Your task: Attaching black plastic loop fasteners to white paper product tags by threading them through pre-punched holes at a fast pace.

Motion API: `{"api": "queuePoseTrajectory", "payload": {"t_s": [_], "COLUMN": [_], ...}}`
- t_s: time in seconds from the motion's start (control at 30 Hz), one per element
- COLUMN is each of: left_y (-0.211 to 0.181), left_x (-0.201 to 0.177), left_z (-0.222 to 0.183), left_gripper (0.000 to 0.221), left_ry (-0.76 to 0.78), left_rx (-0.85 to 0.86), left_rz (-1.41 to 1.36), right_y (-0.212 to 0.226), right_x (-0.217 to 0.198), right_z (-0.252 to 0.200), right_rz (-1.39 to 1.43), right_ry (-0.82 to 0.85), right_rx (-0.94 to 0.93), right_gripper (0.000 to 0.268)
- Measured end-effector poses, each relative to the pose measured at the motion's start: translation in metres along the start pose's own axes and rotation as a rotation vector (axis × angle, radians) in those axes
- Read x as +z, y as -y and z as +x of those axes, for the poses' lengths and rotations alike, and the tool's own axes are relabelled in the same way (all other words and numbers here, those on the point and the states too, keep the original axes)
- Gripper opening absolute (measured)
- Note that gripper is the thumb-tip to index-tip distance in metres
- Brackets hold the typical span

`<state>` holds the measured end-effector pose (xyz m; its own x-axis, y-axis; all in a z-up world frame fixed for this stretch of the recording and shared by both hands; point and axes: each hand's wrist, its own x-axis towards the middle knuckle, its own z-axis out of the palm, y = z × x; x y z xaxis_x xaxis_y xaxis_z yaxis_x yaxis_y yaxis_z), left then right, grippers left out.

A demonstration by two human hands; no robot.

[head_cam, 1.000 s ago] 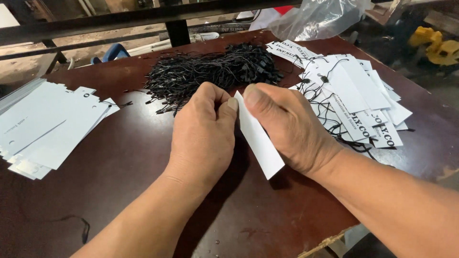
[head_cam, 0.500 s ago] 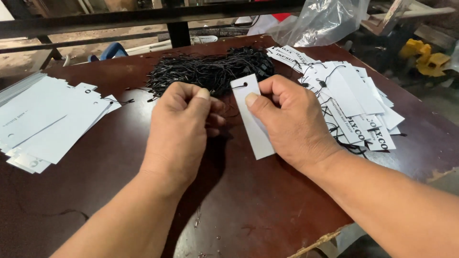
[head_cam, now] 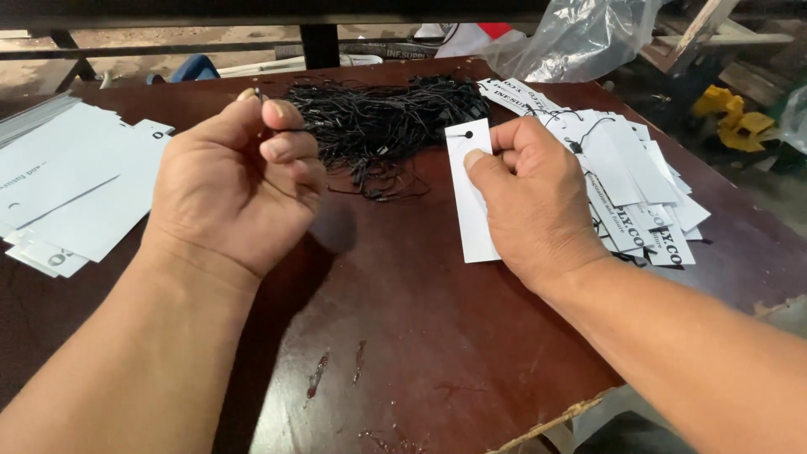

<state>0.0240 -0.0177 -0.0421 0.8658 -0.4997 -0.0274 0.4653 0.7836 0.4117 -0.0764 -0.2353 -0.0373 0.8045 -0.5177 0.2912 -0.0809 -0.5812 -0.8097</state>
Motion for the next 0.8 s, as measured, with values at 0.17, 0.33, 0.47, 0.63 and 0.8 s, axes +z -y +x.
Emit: {"api": "queuePoseTrajectory", "payload": {"t_s": [0.17,0.33,0.47,0.63,0.8], "left_y": [-0.009,-0.002,0.005,0.028,0.043], "left_x": [-0.003,0.014,0.023,0.027,0.025], "left_z": [0.001,-0.009,-0.014,-0.016,-0.018], "left_gripper": [0.031,0.025,0.016,0.017,0.017], "left_ry": [-0.016,-0.15,-0.227,-0.264,-0.222], "left_rx": [0.026,0.046,0.053,0.323,0.431], "left_rz": [-0.024,0.035,0.213,0.673,1.588], "right_y": [0.002,0.002,-0.006,-0.001,-0.008], "right_x": [0.002,0.003,0.002,0.001,0.002], "right_z": [0.001,0.002,0.003,-0.001,0.002], "right_rz": [0.032,0.0,0.012,-0.09,-0.168], "right_ry": [-0.057,-0.079,-0.064,-0.077,-0.126], "right_rx": [0.069,0.099,-0.04,-0.086,-0.129], "right_gripper": [0.006,0.013,0.029,0.034,0.03]}}
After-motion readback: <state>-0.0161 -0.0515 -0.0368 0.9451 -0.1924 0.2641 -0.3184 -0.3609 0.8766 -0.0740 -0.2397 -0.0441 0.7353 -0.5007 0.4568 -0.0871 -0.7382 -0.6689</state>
